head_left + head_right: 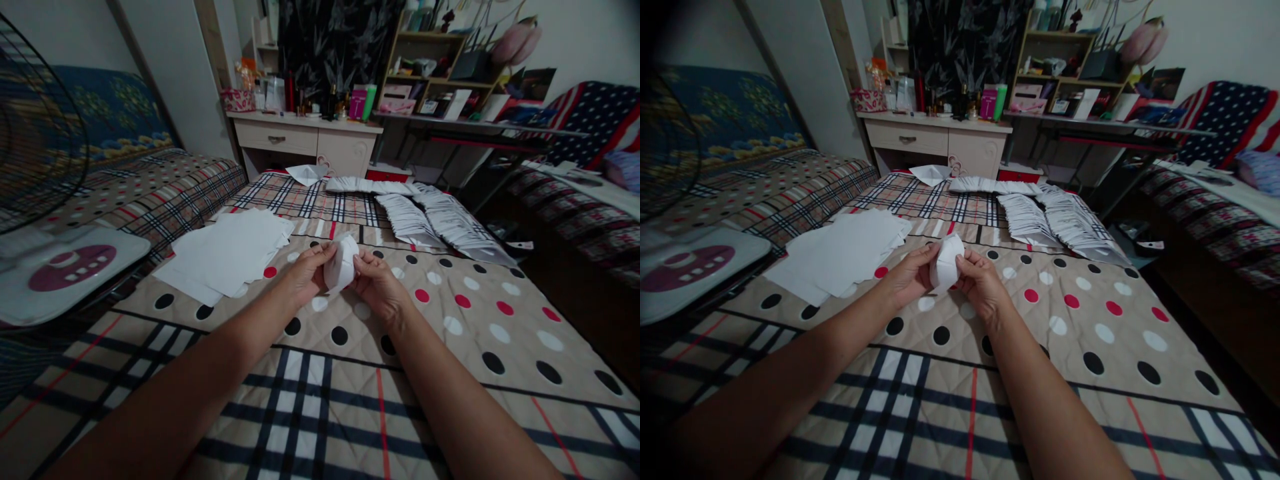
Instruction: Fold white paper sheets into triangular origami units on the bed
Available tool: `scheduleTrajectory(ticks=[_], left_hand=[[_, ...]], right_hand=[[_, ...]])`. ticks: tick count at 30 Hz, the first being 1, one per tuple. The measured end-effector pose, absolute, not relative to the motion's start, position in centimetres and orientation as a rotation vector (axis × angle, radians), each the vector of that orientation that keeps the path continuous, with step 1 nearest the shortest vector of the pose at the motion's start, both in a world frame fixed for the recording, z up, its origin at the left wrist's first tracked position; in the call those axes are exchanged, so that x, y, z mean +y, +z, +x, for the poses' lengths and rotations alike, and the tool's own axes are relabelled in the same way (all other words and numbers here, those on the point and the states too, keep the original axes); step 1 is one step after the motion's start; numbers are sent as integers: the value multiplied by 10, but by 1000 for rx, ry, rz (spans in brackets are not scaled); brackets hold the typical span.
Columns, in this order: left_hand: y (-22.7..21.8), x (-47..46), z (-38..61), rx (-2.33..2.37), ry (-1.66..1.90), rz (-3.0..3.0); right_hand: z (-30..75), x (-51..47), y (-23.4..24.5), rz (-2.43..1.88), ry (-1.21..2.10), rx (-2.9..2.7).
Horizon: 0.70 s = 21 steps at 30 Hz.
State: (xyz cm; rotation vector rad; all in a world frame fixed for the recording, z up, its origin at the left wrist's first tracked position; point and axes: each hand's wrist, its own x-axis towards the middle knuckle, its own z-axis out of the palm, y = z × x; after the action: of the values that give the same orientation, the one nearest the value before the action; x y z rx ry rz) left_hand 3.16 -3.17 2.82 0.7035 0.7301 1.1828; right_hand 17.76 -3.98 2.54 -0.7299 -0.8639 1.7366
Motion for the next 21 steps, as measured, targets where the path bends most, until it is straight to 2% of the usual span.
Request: scheduleTrajectory(ticks=[6, 12, 21], left_hand=[[31, -34, 29, 633, 1108, 595], [26, -39, 30, 475, 1099, 726], [17, -33, 30, 664, 1202, 759]], right_hand=[[171, -37, 22, -664, 1670, -557], [174, -36, 21, -579, 1554, -512], [176, -37, 22, -537, 1643, -436]])
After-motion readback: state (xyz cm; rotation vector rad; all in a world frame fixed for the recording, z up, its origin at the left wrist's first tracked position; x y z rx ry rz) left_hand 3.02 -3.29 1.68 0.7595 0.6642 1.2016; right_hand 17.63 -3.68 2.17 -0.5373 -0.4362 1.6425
